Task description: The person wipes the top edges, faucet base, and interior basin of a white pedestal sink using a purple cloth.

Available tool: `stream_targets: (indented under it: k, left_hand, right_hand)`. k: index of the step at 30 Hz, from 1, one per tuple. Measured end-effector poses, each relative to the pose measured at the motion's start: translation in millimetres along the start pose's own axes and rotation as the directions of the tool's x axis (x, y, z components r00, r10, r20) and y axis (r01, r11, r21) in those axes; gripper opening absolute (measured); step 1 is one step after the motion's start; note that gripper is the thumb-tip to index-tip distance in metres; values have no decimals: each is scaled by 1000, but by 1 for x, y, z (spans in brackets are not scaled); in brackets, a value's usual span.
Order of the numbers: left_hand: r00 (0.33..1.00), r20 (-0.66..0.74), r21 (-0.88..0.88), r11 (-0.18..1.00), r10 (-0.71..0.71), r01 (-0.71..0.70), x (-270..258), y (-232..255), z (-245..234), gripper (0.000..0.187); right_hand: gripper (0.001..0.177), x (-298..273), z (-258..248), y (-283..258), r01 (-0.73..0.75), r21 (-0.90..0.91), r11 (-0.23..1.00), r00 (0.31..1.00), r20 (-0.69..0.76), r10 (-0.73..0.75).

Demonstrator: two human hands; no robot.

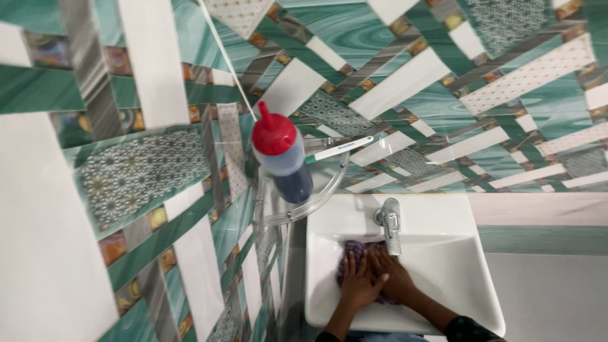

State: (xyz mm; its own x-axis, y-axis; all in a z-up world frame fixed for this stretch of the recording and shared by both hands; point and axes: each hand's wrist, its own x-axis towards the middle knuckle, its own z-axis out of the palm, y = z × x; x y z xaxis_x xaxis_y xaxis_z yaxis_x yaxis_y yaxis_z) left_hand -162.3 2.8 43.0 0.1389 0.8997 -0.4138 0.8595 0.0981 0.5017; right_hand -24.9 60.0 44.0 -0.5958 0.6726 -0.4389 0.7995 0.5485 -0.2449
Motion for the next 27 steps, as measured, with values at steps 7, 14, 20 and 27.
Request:
stream_targets:
  k: [7,14,20,27]
  left_hand:
    - [917,-12,-259,885,398,-387,76,145,56,96]
    - [976,-55,-51,976,210,-213,38,95,38,81]
    - [962,-93,104,958,-258,267,-36,-20,-38,82]
    - [951,-182,108,957,-248,271,-93,-15,-28,100]
  right_hand:
    - [86,-128,-72,99,-403,-460,791,913,-264,312]
    - [99,-67,-6,63,-310,-333,891,946,-15,324]
    - [119,42,52,-71,111,87,990,982,143,-123]
    - [115,7,46,-69,415,361,835,888,41,-459]
